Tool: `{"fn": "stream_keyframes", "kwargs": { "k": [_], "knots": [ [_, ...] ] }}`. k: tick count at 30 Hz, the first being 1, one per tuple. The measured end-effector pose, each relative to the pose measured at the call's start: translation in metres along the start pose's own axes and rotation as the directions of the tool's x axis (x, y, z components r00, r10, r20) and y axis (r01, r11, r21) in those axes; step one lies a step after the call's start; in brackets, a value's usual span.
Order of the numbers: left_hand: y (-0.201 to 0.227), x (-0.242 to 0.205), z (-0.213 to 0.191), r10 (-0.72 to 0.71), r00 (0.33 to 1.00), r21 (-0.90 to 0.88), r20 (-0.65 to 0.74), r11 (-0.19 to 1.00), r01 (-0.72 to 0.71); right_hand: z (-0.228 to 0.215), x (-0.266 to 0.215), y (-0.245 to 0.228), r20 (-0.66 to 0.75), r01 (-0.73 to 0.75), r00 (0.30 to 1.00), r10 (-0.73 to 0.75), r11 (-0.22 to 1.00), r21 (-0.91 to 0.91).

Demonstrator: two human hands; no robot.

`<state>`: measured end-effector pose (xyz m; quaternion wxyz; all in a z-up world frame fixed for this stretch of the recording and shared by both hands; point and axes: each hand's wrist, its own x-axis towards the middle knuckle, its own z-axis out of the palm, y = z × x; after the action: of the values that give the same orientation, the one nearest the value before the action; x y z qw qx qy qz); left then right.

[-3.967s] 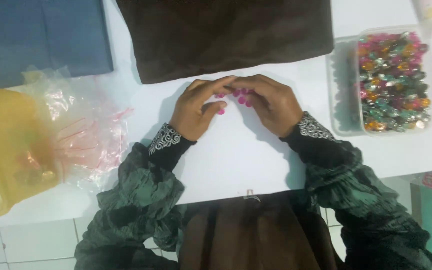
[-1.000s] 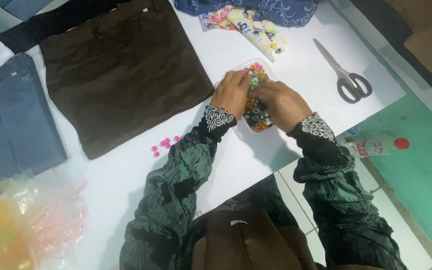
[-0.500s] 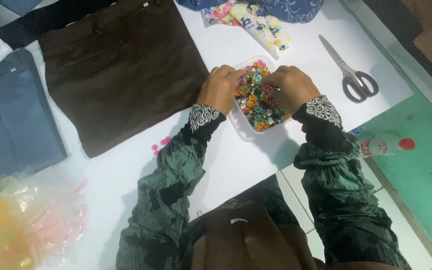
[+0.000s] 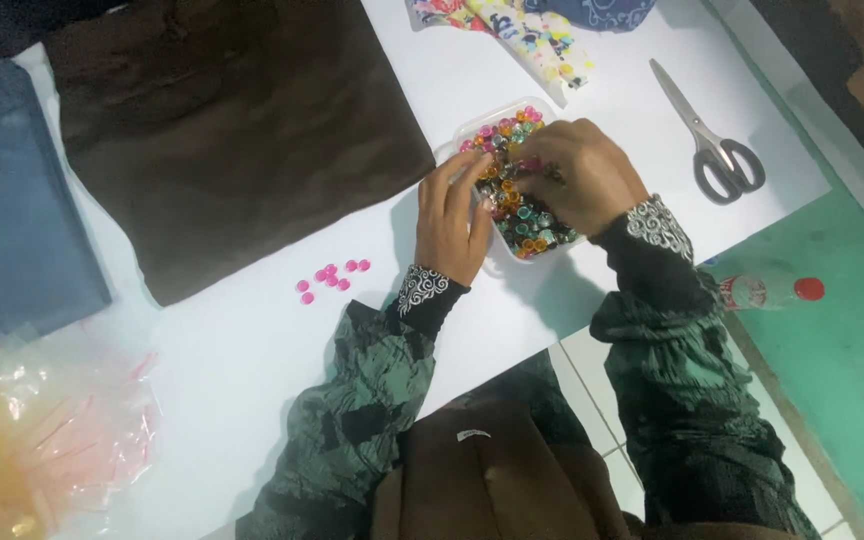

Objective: Picking small decorative beads or buttons from a tray and placing them into small plastic bags for packaging.

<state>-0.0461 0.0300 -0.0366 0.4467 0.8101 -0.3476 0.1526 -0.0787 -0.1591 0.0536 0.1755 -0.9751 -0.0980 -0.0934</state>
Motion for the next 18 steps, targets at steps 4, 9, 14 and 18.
{"fn": "stream_keyframes", "kwargs": {
  "k": [4,9,14,18],
  "knots": [
    [-0.01,0.0,0.008,-0.037,0.999,-0.086,-0.019,0.996,0.036,-0.016,-0.013,-0.033,0.1,0.054,0.993,-0.055,0.998,0.011],
    [-0.009,0.0,0.004,-0.011,1.0,-0.073,-0.015,0.997,0.01,0.009,-0.007,-0.026,0.045,0.149,0.988,-0.15,0.989,0.025],
    [-0.013,-0.003,0.01,0.001,0.999,-0.083,-0.049,0.997,-0.005,0.034,0.01,-0.001,0.008,0.109,0.994,-0.109,0.984,-0.139],
    [-0.018,-0.005,0.015,0.023,0.998,-0.08,-0.065,0.996,-0.028,0.042,0.025,0.021,-0.007,0.091,0.995,-0.095,0.97,-0.225]
  ]
}}
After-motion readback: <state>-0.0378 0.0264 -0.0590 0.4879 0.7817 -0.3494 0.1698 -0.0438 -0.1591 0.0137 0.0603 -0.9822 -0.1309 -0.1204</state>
